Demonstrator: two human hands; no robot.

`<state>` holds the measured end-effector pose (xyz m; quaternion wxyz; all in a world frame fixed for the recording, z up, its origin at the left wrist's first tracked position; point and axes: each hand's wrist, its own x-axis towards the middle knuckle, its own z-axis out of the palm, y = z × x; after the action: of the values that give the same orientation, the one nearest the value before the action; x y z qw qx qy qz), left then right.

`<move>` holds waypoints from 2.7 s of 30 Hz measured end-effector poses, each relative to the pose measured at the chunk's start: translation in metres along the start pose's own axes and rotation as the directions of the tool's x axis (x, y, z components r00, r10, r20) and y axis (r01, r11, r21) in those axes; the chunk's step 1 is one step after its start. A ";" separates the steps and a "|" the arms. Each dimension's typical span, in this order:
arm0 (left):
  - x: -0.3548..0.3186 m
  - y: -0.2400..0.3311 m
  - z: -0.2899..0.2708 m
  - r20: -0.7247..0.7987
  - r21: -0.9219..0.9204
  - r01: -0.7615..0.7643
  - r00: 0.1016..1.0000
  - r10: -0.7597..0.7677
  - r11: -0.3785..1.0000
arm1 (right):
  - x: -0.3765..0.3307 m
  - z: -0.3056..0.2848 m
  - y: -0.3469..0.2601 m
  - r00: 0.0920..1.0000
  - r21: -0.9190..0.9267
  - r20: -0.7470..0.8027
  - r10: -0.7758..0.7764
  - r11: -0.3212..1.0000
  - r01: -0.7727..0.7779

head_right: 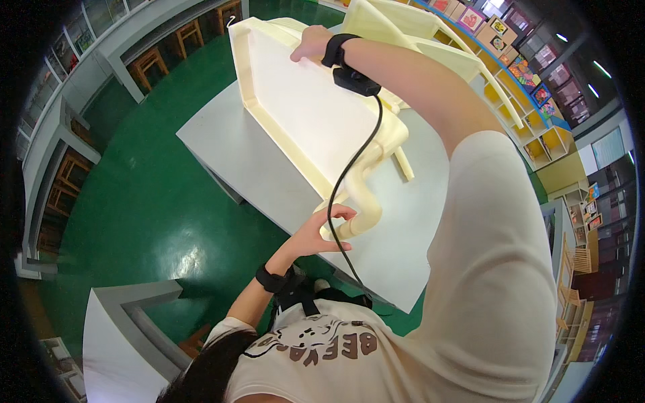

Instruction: Disassembling a three-tier plastic rolling cart on a table.

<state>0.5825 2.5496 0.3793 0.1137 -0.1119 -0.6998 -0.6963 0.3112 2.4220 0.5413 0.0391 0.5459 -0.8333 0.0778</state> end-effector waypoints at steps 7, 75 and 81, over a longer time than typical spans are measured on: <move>0.019 -0.031 -0.008 0.174 -0.599 0.149 0.983 -0.053 0.787 | 0.027 0.015 0.022 0.999 -0.088 0.019 -0.037 0.995 0.039; 0.002 -0.030 0.017 -0.083 -0.415 0.138 0.979 -0.189 0.899 | -0.268 0.135 -0.020 0.701 0.612 -0.375 0.607 0.730 -0.304; 0.061 0.069 0.016 -0.070 -0.673 0.179 0.951 -0.302 0.718 | -0.252 0.098 -0.020 0.629 0.681 -0.580 0.518 0.732 0.024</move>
<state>0.5459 2.5662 0.4645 0.0359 0.0089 -0.4049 -0.9136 0.4321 2.6248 0.4091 0.1758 0.3161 -0.7369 0.5711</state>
